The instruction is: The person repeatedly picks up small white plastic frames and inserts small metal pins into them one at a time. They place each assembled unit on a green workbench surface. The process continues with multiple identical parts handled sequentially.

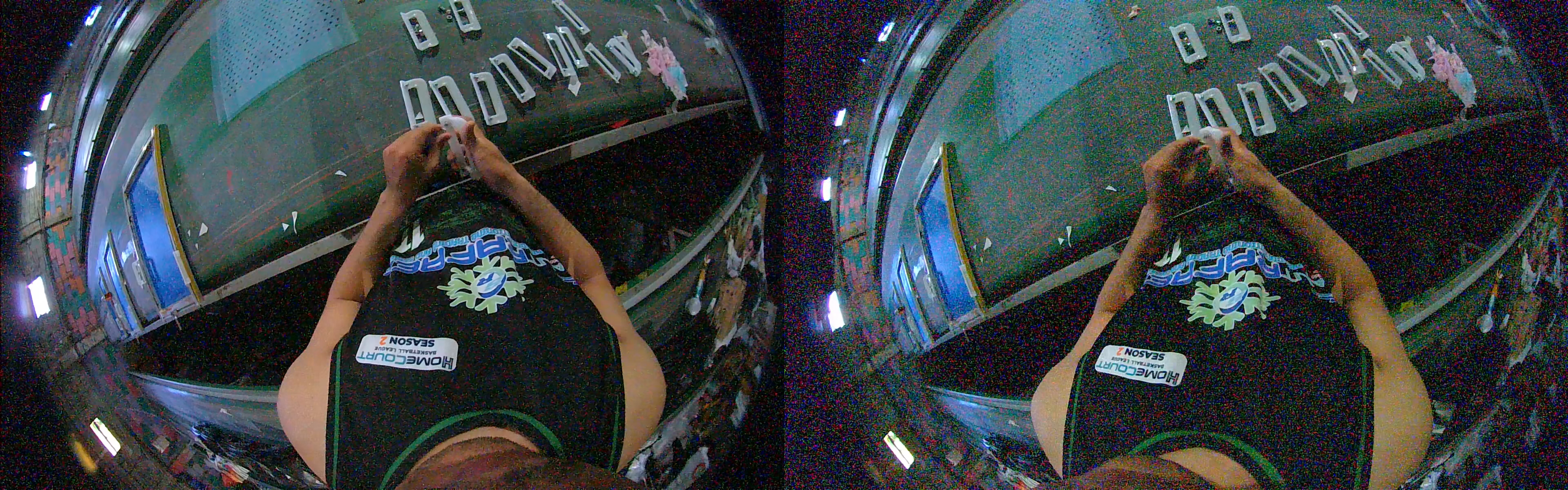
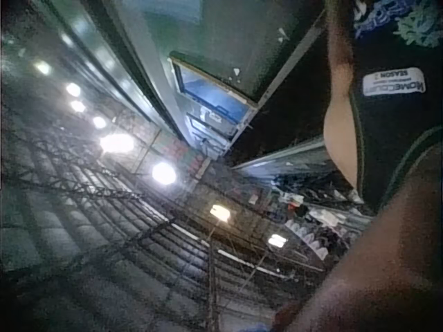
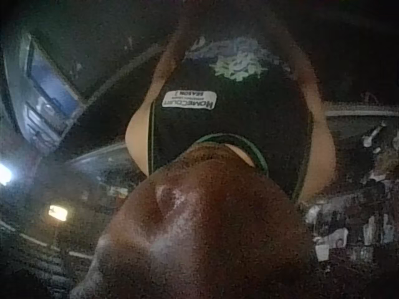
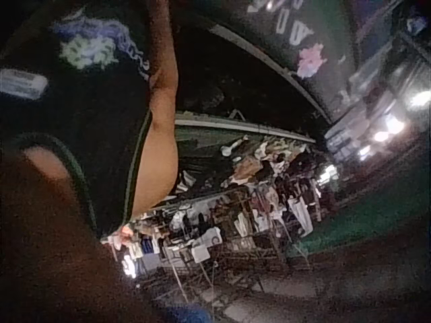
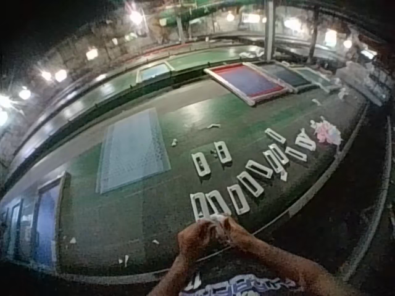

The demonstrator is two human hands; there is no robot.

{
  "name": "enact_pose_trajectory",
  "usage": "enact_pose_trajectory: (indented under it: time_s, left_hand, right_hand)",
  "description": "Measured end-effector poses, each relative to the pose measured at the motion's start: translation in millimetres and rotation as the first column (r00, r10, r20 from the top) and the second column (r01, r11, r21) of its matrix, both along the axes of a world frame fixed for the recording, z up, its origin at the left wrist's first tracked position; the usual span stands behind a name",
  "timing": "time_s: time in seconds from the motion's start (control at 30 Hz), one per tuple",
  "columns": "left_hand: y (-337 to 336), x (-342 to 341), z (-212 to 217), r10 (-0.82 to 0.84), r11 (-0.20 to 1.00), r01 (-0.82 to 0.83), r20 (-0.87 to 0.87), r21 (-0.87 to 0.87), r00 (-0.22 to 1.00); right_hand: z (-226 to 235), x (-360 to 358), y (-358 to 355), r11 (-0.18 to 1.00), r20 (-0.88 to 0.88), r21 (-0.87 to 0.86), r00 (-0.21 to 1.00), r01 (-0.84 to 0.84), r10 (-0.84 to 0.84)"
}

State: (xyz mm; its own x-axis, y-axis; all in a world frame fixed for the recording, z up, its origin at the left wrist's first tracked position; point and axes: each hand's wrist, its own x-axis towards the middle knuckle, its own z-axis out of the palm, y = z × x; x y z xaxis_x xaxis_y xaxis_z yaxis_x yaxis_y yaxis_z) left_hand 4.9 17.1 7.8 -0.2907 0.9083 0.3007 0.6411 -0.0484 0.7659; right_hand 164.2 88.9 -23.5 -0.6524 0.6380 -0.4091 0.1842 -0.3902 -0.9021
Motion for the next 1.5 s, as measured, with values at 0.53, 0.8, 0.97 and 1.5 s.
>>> enact_pose_trajectory:
  time_s: [0.53,0.8,0.97,1.5]
  left_hand:
    - [6.1,-9.3,1.5,-0.13,0.982,0.169,-0.339,0.089,0.932]
    - [3.8,-13.3,-3.8,-0.125,0.985,0.16,-0.353,0.071,0.927]
    - [2.0,-13.6,-17.5,-0.108,0.982,0.145,-0.264,0.124,0.958]
    - [-5.9,-12.8,-17.4,-0.102,0.992,0.112,-0.155,0.059,0.983]
  right_hand:
    - [17.1,-5.5,-8.7,0.988,-0.061,-0.149,0.997,0.034,-0.043]
    - [18.1,-4.8,-6.1,0.996,0.012,-0.067,0.998,-0.056,0.057]
    - [15.3,-4.9,-5.9,0.995,0.067,-0.077,0.996,-0.059,0.064]
    - [14.8,-4.0,-6.4,0.973,-0.031,-0.22,0.997,-0.071,0.065]
